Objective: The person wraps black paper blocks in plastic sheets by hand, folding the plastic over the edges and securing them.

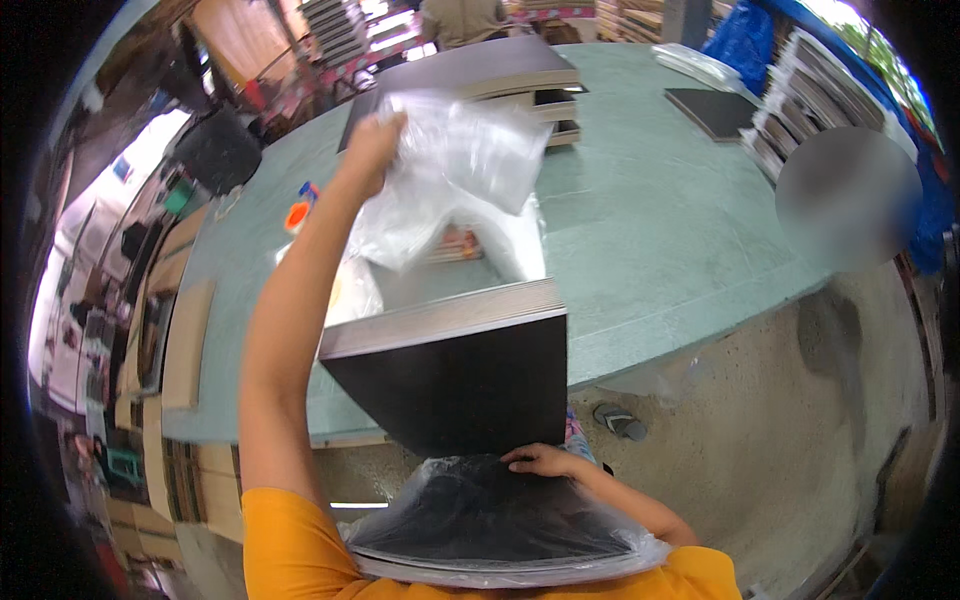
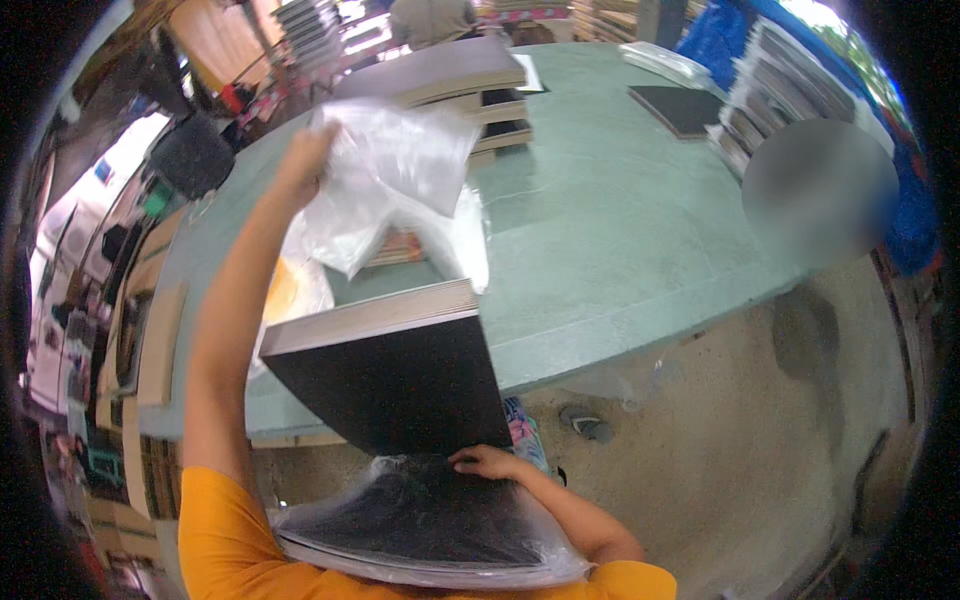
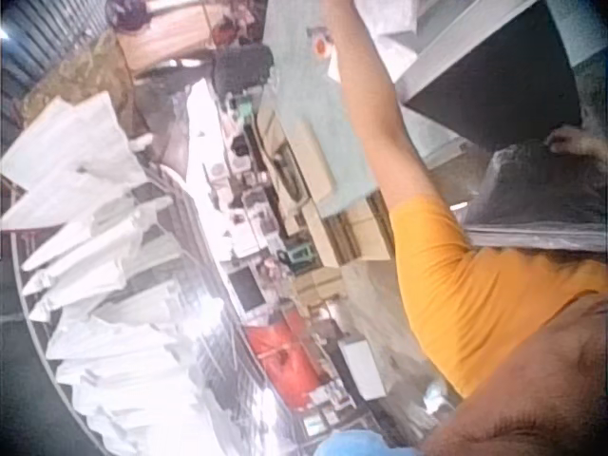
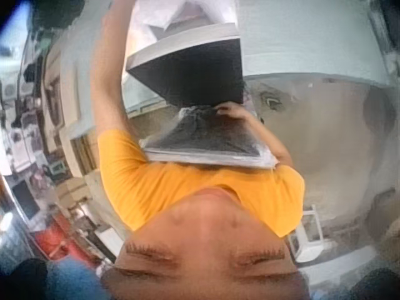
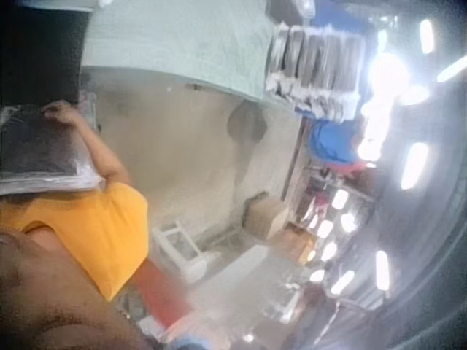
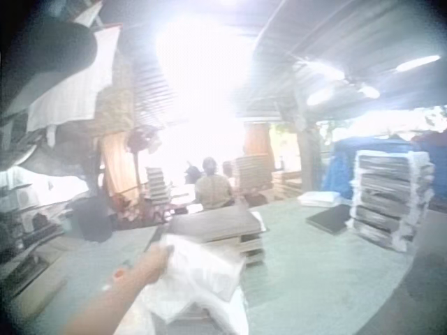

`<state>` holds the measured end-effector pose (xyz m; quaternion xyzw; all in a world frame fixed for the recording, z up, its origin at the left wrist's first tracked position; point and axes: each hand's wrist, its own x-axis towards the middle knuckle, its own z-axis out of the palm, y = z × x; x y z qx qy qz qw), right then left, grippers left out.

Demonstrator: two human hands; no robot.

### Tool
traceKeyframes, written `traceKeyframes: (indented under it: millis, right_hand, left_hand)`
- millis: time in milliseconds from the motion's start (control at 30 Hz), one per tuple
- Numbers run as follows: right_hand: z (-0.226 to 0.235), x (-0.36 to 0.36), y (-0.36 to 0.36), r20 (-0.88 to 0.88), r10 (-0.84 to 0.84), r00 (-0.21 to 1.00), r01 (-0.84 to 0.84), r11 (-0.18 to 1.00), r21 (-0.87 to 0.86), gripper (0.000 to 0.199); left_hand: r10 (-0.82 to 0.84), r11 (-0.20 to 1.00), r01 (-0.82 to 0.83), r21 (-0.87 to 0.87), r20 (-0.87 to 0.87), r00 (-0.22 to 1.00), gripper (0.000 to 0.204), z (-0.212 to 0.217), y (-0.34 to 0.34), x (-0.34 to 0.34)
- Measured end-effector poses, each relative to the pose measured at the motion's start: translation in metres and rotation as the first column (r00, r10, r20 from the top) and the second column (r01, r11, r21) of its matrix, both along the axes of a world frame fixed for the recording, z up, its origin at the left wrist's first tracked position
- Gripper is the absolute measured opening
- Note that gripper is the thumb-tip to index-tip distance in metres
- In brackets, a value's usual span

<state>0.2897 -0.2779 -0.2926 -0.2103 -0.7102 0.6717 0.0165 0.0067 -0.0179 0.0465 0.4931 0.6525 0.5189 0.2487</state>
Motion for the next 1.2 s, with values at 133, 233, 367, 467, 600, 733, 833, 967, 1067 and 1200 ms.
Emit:
traceKeyframes:
  millis: [133, 233, 367, 467, 600, 733, 833, 967, 1067, 1200]
  right_hand:
    - [-0.001, 0.006, 0.005, -0.002, -0.050, 0.999, 0.050, 0.996, -0.078, 0.041]
    - [0.019, 0.011, 0.002, 0.009, 0.011, 1.000, -0.012, 0.994, 0.113, 0.040]
    - [0.149, 0.016, 0.037, 0.064, 0.239, 0.969, -0.235, 0.970, -0.062, 0.039]
    - [0.212, 0.001, 0.029, -0.407, -0.203, 0.891, 0.201, 0.978, -0.048, 0.044]
    - [0.233, -0.008, 0.041, 0.060, 0.163, 0.985, -0.172, 0.966, 0.192, 0.050]
    - [0.241, 0.009, 0.051, -0.395, -0.644, 0.655, 0.159, 0.629, -0.761, 0.059]
    - [0.227, 0.015, 0.048, -0.493, -0.407, 0.769, 0.017, 0.784, -0.620, 0.073]
    - [0.238, 0.007, 0.035, -0.275, -0.416, 0.867, 0.326, 0.890, -0.320, 0.043]
    - [0.245, 0.001, 0.031, -0.174, -0.562, 0.808, 0.491, 0.807, -0.327, 0.018]
    - [0.242, 0.005, 0.037, -0.173, -0.553, 0.815, 0.528, 0.832, -0.170, 0.020]
  left_hand:
    - [-0.155, 0.928, 0.001, 0.372, 0.385, 0.910, 0.019, 0.084, -0.130, 0.055]
    - [0.415, 0.742, 0.184, 0.644, -0.658, 0.629, 0.026, 0.021, -0.220, 0.018]
    - [-0.707, 0.705, 0.373, -0.603, -0.557, 0.436, 0.031, -0.150, -0.313, 0.042]
    - [-0.704, 0.709, 0.529, -0.467, -0.511, 0.493, 0.023, -0.136, -0.312, 0.059]
    - [-0.615, 0.757, 0.585, -0.290, -0.012, 0.789, 0.021, -0.090, -0.288, 0.050]
    - [0.115, 0.936, 0.085, -0.341, 0.526, 0.843, 0.029, -0.098, -0.291, 0.023]
    - [0.206, 0.969, -0.046, -0.244, 0.685, 0.699, 0.032, -0.096, -0.293, 0.032]
    - [0.194, 0.981, -0.132, -0.143, 0.760, 0.621, 0.030, -0.107, -0.298, 0.033]
    - [0.030, 0.965, 0.066, -0.254, 0.357, 0.934, 0.027, -0.102, -0.304, 0.019]
    - [-0.055, 0.991, 0.018, -0.131, -0.290, 0.955, 0.025, -0.067, -0.326, 0.004]
